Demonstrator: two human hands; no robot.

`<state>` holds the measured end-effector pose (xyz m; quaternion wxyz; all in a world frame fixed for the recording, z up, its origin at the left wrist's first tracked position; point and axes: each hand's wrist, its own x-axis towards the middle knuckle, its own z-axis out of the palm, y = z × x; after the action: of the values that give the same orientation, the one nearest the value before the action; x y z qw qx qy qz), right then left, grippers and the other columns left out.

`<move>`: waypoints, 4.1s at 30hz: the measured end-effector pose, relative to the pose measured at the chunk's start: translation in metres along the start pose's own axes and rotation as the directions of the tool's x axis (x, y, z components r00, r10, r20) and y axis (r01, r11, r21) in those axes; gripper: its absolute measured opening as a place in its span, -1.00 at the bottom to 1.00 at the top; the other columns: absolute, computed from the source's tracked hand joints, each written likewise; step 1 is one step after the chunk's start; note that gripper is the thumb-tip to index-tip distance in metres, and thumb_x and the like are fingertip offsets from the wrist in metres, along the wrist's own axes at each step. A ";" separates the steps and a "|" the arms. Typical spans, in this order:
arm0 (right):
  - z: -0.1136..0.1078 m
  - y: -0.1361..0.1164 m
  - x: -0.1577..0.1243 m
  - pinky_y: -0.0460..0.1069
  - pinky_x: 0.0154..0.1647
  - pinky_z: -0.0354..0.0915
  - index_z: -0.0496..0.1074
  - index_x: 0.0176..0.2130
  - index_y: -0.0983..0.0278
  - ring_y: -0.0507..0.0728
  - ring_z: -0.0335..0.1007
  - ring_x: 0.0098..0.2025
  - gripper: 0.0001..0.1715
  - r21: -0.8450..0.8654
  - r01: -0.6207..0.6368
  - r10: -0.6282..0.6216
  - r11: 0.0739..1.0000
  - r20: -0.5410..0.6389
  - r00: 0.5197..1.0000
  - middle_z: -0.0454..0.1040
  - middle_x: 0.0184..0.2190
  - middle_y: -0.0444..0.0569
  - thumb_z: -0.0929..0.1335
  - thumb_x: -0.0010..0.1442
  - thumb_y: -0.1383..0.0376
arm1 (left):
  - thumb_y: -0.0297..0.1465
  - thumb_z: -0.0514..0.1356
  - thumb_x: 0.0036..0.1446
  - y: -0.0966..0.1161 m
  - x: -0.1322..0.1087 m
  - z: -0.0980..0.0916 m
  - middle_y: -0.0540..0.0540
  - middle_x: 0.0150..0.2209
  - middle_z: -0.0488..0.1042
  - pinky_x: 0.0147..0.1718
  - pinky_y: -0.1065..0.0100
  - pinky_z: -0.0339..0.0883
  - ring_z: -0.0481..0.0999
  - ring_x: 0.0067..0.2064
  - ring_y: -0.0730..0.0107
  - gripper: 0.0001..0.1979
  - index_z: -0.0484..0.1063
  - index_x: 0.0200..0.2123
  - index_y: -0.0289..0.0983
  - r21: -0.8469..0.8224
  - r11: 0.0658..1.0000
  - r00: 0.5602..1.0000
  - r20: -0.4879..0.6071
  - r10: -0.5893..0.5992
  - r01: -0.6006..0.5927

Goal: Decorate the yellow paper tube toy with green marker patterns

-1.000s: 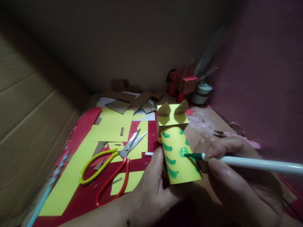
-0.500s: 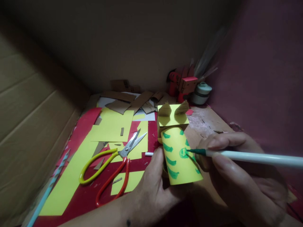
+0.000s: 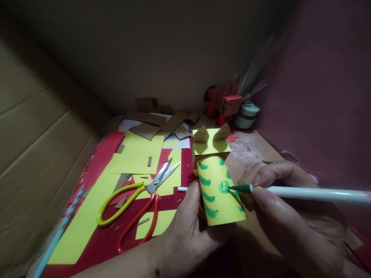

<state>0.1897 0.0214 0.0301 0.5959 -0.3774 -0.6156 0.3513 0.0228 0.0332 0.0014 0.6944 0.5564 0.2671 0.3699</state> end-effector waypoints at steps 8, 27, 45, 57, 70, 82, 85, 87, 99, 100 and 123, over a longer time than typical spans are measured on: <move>0.002 -0.002 -0.003 -0.16 -0.50 0.32 0.35 -0.24 0.16 -0.03 0.35 -0.53 -0.84 -0.100 0.041 -0.039 0.994 0.025 0.999 0.41 -0.52 -0.20 0.29 0.29 0.45 | -0.35 0.28 0.16 -0.005 0.001 0.004 -0.24 0.08 0.42 -0.08 0.16 0.38 0.46 0.03 0.09 -0.49 0.15 0.11 -0.26 -0.031 0.998 0.999 -0.014 0.049 -0.050; 0.001 -0.002 -0.003 -0.13 -0.44 0.33 0.35 -0.26 0.18 -0.01 0.37 -0.43 -0.85 -0.059 0.041 -0.038 0.997 0.048 0.998 0.40 -0.47 -0.16 0.28 0.30 0.43 | -0.35 0.26 0.18 -0.003 -0.002 0.003 -0.26 0.10 0.41 -0.09 0.16 0.38 0.46 0.03 0.08 -0.48 0.13 0.13 -0.26 0.024 0.999 0.999 -0.004 0.035 -0.035; 0.004 -0.002 -0.003 -0.14 -0.57 0.27 0.38 -0.26 0.17 -0.01 0.30 -0.55 -0.84 -0.051 0.015 -0.014 0.999 0.012 1.000 0.37 -0.52 -0.18 0.31 0.26 0.44 | -0.34 0.25 0.20 0.000 0.000 0.002 -0.26 0.13 0.39 -0.06 0.13 0.35 0.44 0.06 0.07 -0.49 0.10 0.13 -0.24 -0.008 1.000 0.999 0.019 0.026 -0.025; 0.004 -0.001 -0.003 -0.12 -0.62 0.27 0.37 -0.23 0.15 0.00 0.30 -0.59 -0.81 -0.020 0.016 -0.015 1.000 0.017 1.000 0.38 -0.55 -0.18 0.29 0.28 0.45 | -0.36 0.26 0.19 -0.002 0.000 0.004 -0.24 0.08 0.43 -0.02 0.11 0.36 0.45 0.08 0.03 -0.53 0.16 0.09 -0.25 -0.046 0.998 0.999 -0.010 0.041 -0.041; 0.002 -0.001 -0.003 -0.13 -0.66 0.30 0.39 -0.25 0.13 0.00 0.34 -0.61 -0.81 -0.038 0.006 -0.007 0.999 -0.029 1.000 0.40 -0.57 -0.19 0.29 0.29 0.44 | -0.39 0.25 0.20 0.002 -0.001 0.006 -0.24 0.14 0.42 0.08 0.11 0.34 0.44 0.13 0.06 -0.55 0.17 0.10 -0.26 -0.083 0.996 1.000 0.006 0.026 -0.025; 0.005 -0.003 -0.002 -0.13 -0.64 0.27 0.38 -0.22 0.15 0.00 0.32 -0.60 -0.84 -0.065 0.026 -0.026 0.998 0.006 1.000 0.37 -0.57 -0.18 0.28 0.30 0.42 | -0.33 0.26 0.19 0.001 0.000 0.005 -0.20 0.06 0.44 -0.04 0.11 0.38 0.47 0.02 0.08 -0.50 0.15 0.14 -0.21 -0.019 0.999 0.999 -0.002 0.048 -0.048; 0.005 -0.002 -0.003 -0.12 -0.65 0.27 0.38 -0.22 0.15 0.00 0.32 -0.61 -0.83 -0.039 0.003 -0.004 0.999 -0.011 1.000 0.37 -0.58 -0.19 0.28 0.29 0.43 | -0.36 0.25 0.20 0.002 -0.001 0.005 -0.20 0.04 0.45 -0.03 0.15 0.38 0.47 0.02 0.11 -0.53 0.16 0.11 -0.24 -0.040 0.999 0.999 0.003 0.032 -0.032; 0.004 -0.001 -0.003 -0.12 -0.64 0.28 0.38 -0.24 0.15 0.00 0.33 -0.62 -0.83 -0.030 -0.007 0.006 1.000 -0.017 1.000 0.38 -0.58 -0.19 0.29 0.29 0.43 | -0.37 0.26 0.19 0.002 -0.001 0.005 -0.20 0.06 0.45 -0.02 0.16 0.37 0.46 0.04 0.12 -0.54 0.17 0.10 -0.25 -0.058 0.998 1.000 -0.003 0.026 -0.026; 0.004 -0.002 -0.004 -0.15 -0.60 0.30 0.37 -0.25 0.15 -0.02 0.34 -0.58 -0.82 -0.067 0.008 -0.009 0.998 -0.015 1.000 0.40 -0.55 -0.20 0.28 0.29 0.45 | -0.36 0.26 0.19 0.001 0.001 0.003 -0.23 0.11 0.42 0.01 0.15 0.36 0.45 0.07 0.10 -0.48 0.13 0.14 -0.25 -0.055 0.998 1.000 0.008 0.028 -0.027; 0.004 -0.002 -0.004 -0.16 -0.59 0.30 0.37 -0.25 0.15 -0.02 0.35 -0.57 -0.82 -0.068 0.008 -0.009 0.998 -0.011 1.000 0.40 -0.55 -0.19 0.28 0.30 0.44 | -0.36 0.26 0.19 0.001 0.001 0.003 -0.24 0.12 0.41 0.01 0.14 0.36 0.45 0.07 0.09 -0.49 0.13 0.14 -0.25 -0.055 0.998 1.000 0.003 0.021 -0.021; 0.002 0.002 -0.003 -0.17 -0.59 0.28 0.37 -0.24 0.15 -0.03 0.30 -0.57 -0.84 -0.034 -0.009 0.008 0.999 -0.025 1.000 0.37 -0.55 -0.19 0.29 0.30 0.42 | -0.34 0.24 0.22 -0.001 -0.003 0.005 -0.14 0.05 0.48 0.04 0.23 0.38 0.48 0.05 0.20 -0.56 0.21 0.12 -0.21 -0.071 0.997 1.000 0.001 0.010 -0.010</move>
<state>0.1876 0.0201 0.0270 0.5953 -0.3945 -0.6126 0.3387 0.0251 0.0284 0.0013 0.7119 0.5330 0.2507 0.3824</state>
